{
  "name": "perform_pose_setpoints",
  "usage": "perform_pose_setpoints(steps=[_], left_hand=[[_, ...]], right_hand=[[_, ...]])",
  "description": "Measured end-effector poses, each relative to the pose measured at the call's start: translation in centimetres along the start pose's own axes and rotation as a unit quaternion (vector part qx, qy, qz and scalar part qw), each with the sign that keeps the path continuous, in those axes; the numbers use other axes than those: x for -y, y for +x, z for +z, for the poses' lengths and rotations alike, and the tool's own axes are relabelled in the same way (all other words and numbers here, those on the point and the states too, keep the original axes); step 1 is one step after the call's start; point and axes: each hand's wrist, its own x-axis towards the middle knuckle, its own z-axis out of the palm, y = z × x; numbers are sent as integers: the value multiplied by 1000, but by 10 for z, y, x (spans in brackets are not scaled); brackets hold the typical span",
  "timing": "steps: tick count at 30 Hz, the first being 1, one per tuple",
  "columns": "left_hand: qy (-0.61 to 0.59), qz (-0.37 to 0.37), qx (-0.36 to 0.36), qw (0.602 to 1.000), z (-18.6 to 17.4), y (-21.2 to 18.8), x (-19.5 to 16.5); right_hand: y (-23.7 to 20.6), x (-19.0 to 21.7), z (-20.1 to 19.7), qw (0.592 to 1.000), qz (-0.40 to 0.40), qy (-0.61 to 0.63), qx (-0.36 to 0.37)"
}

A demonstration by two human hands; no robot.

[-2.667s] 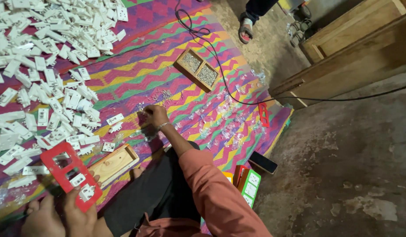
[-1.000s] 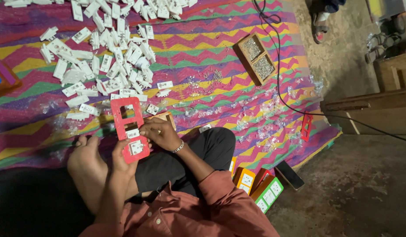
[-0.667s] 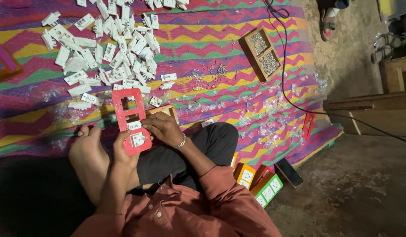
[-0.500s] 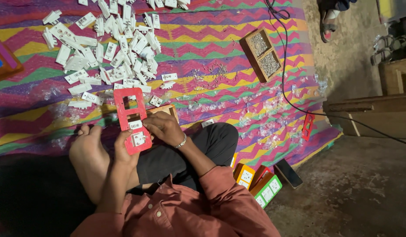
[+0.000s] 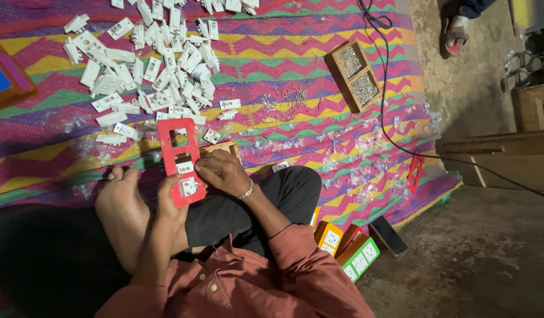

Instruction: The person sits on a mat and assembles electrical socket units by inserting white plastic components into green and red frames. They pick up small metal screws from a wooden box and insert them into the sockets, occasionally using a screwdriver to tighten them. The person handles multiple socket frames and components throughout the clip.

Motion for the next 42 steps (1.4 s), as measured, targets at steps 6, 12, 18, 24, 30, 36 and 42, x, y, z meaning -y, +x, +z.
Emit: perform_pose_setpoints(steps=[6, 12, 18, 24, 30, 36, 42], left_hand=[[14, 6, 9, 1000, 7, -2, -3], [-3, -1, -10, 1000, 7, 0, -4], [-20, 5, -18, 1000, -2, 3, 3], [-17, 2, -21, 1000, -5, 5, 4], [-7, 13, -20, 1000, -3, 4, 4], [2, 18, -2, 1000, 9, -3, -3], [25, 29, -8, 999, 16, -7, -7]], right_hand=[[2, 4, -1, 999, 27, 40, -7], [5, 10, 6, 999, 3, 35, -18], [5, 10, 12, 999, -5, -28, -29], [6, 11, 13, 999, -14, -31, -34], [5, 14, 6, 1000, 11, 23, -6], [6, 13, 4, 999, 12, 46, -3], [3, 9, 6, 1000, 9, 11, -8]])
